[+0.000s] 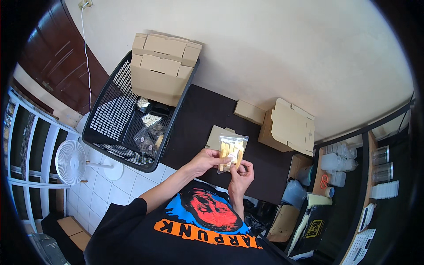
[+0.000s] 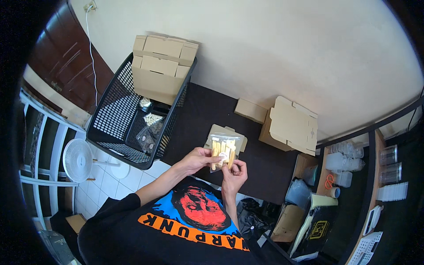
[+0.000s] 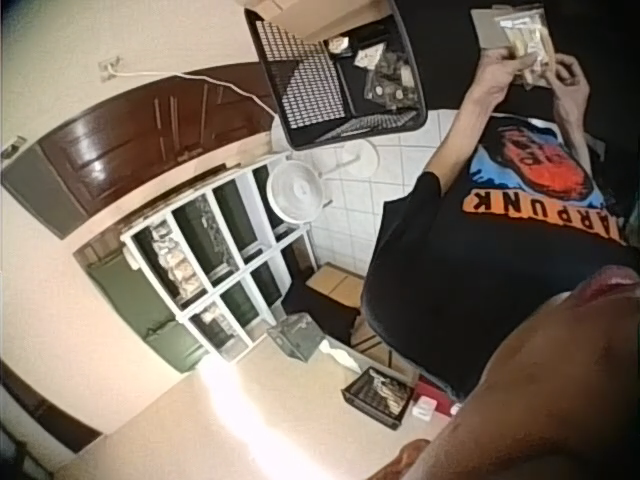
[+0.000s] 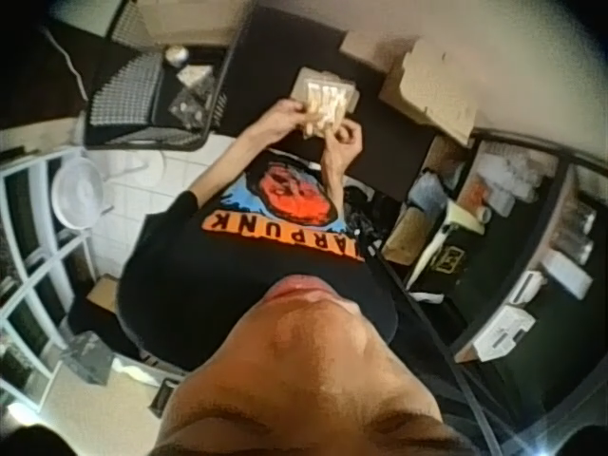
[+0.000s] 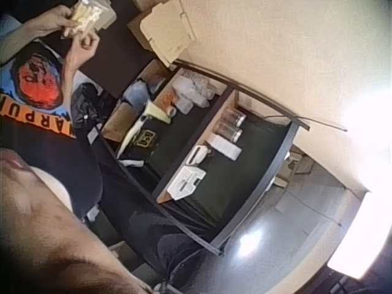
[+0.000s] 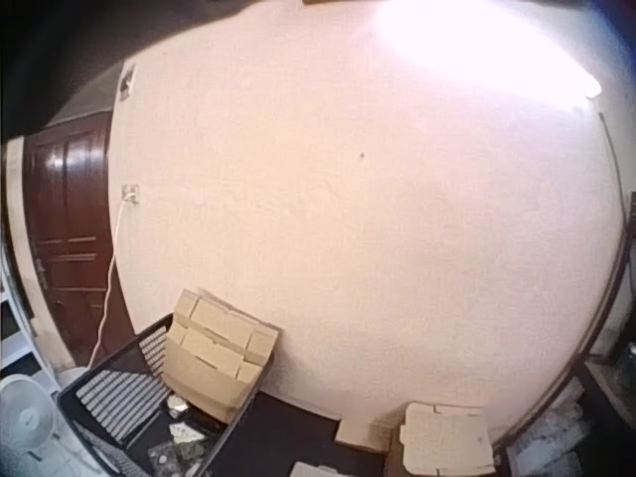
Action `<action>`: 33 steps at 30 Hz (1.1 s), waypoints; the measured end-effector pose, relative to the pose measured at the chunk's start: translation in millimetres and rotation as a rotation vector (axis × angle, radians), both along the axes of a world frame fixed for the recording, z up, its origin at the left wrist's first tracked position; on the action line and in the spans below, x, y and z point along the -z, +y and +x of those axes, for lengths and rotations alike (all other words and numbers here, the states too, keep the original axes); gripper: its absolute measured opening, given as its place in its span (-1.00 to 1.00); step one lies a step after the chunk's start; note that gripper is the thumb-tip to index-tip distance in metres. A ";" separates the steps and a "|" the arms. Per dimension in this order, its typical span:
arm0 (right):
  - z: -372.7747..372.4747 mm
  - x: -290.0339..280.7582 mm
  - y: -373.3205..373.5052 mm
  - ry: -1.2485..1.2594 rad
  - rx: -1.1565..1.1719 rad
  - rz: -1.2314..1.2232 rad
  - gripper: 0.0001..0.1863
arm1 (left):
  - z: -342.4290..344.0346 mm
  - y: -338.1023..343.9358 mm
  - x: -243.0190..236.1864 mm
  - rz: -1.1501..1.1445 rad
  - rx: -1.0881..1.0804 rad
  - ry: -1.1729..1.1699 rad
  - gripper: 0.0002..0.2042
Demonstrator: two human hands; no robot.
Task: Packing small bags of food snacks into small cardboard boxes and folding them closed.
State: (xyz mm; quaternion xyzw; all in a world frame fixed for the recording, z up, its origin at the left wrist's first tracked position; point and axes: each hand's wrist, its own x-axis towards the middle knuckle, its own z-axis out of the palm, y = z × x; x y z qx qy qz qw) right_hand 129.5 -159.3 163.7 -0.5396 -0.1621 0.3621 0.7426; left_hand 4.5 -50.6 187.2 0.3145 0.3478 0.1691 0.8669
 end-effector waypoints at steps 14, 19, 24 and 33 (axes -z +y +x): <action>6.7 -11.9 -0.2 0.045 -0.146 -0.065 -0.56 | 5.0 -1.7 -1.2 0.557 0.031 0.240 -0.70; 10.5 6.2 -6.0 0.170 -0.205 -0.068 -0.61 | 7.0 -5.4 16.3 0.394 -0.169 0.082 -0.68; 6.7 7.3 -8.0 0.136 -0.204 -0.146 -0.70 | 0.4 -15.3 20.9 0.460 -0.153 0.225 -0.75; 2.2 -8.2 -9.2 0.145 -0.265 -0.102 -0.61 | -10.7 -19.7 29.3 0.446 -0.175 0.146 -0.87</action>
